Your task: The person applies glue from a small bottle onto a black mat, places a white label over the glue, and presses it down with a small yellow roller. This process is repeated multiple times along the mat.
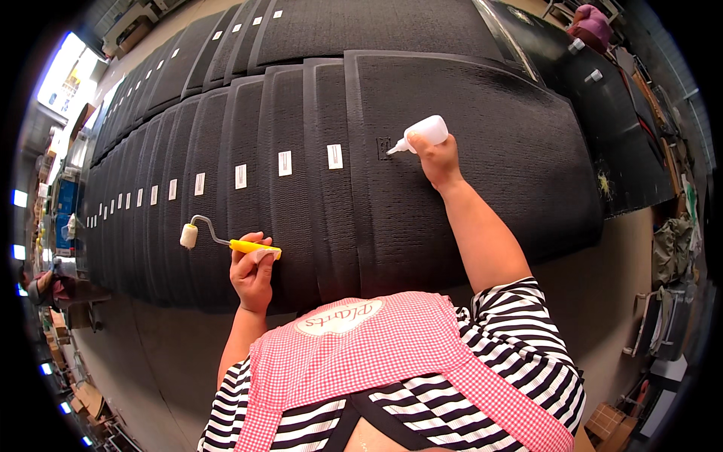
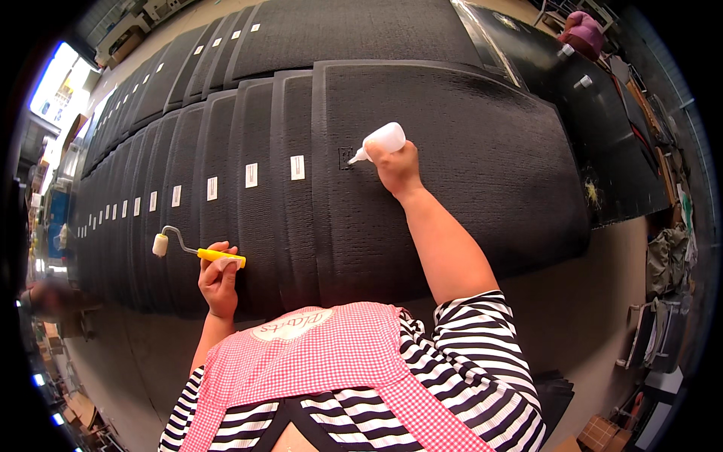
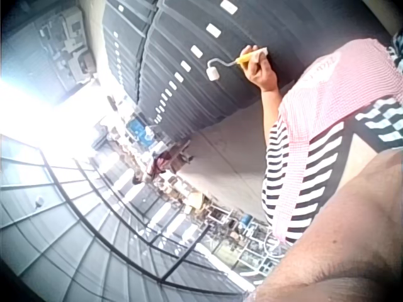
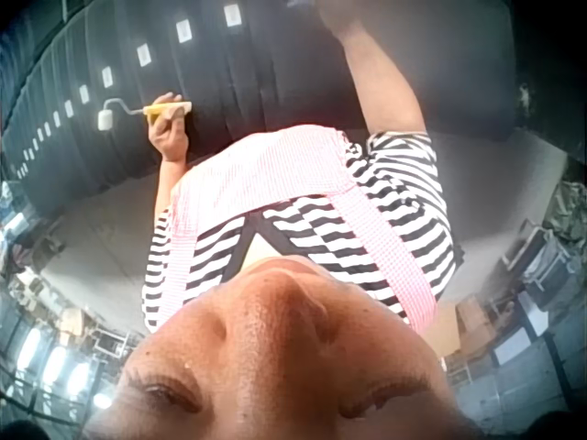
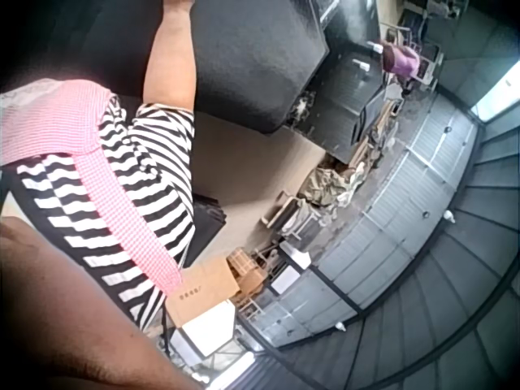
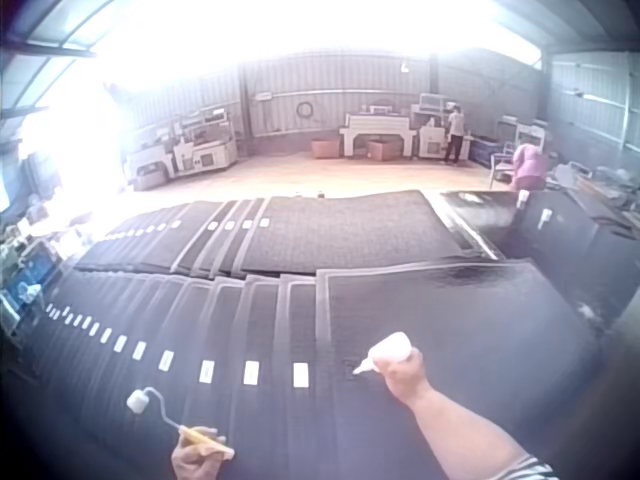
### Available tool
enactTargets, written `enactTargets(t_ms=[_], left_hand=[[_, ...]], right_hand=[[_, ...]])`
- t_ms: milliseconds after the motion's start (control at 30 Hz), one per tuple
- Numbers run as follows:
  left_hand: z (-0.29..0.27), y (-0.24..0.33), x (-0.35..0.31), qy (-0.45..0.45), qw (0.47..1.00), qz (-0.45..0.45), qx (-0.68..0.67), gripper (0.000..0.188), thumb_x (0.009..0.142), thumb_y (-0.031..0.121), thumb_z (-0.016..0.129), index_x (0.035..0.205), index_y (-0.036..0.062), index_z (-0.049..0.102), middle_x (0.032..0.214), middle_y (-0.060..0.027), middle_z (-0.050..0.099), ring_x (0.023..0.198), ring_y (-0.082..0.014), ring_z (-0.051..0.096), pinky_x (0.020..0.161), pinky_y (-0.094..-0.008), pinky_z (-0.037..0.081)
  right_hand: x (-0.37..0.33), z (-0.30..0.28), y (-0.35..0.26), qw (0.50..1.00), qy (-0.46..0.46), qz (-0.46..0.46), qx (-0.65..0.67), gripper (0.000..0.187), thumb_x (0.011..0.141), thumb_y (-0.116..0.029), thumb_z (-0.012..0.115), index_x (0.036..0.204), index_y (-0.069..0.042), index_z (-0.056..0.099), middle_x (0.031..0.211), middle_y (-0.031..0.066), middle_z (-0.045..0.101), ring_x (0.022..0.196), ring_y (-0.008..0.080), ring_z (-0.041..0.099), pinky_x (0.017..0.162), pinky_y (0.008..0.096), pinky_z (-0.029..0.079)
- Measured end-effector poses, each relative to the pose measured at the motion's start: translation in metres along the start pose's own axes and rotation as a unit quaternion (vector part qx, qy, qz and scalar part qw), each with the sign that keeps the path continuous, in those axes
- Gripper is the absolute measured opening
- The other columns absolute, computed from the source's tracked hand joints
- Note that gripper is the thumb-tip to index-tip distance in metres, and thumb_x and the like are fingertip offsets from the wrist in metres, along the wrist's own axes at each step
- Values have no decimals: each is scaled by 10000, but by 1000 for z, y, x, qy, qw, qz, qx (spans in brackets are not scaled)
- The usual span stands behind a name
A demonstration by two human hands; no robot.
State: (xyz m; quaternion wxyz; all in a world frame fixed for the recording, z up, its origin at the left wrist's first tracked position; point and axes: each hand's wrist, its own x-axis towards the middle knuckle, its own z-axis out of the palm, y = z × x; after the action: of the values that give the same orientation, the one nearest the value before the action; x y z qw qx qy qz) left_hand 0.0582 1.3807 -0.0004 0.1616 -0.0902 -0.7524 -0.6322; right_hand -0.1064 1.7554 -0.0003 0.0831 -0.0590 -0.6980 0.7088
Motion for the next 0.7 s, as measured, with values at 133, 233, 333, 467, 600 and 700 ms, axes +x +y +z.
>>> enactTargets(t_ms=[133,233,333,467,600,700], left_hand=[[0,0,1,-2,1000,3,-7,54,880,-28,682,924,4,684,1250,-151,557,1066,-259,649,904,-328,555],[0,0,0,-4,1000,5,1,46,881,-28,681,915,1,684,1250,-150,557,1065,-258,650,895,-324,558],[1,2,0,0,1000,0,3,34,881,-26,682,904,-2,684,1250,-149,558,1062,-257,652,890,-319,559],[1,3,1,0,1000,-4,5,26,878,-26,686,895,-7,683,1248,-146,560,1056,-250,655,889,-317,558],[2,2,2,0,1000,-6,1,28,876,-30,686,892,-7,683,1241,-143,563,1053,-243,656,886,-317,561],[1,3,1,-1,1000,-6,6,38,885,-31,672,908,-3,681,1242,-140,561,1059,-240,653,893,-321,557]], right_hand=[[-4,-1,-5,1000,-9,1,10,228,831,-225,705,898,-7,701,852,34,671,762,117,605,667,287,480],[-1,-1,-6,998,-2,-16,58,248,837,-247,703,932,-19,684,840,34,655,723,111,584,634,280,460],[9,2,-19,986,-24,41,162,276,842,-287,698,950,-35,660,801,35,623,660,94,532,575,262,412],[38,16,-38,900,-156,207,351,350,832,-395,705,847,-56,619,651,22,491,571,96,390,513,237,322],[78,55,-33,782,-192,309,507,422,795,-452,740,743,-59,597,621,3,403,568,112,354,512,235,310],[86,97,-36,720,-148,327,593,436,772,-438,751,647,-65,562,604,-6,375,555,110,331,498,236,291]])
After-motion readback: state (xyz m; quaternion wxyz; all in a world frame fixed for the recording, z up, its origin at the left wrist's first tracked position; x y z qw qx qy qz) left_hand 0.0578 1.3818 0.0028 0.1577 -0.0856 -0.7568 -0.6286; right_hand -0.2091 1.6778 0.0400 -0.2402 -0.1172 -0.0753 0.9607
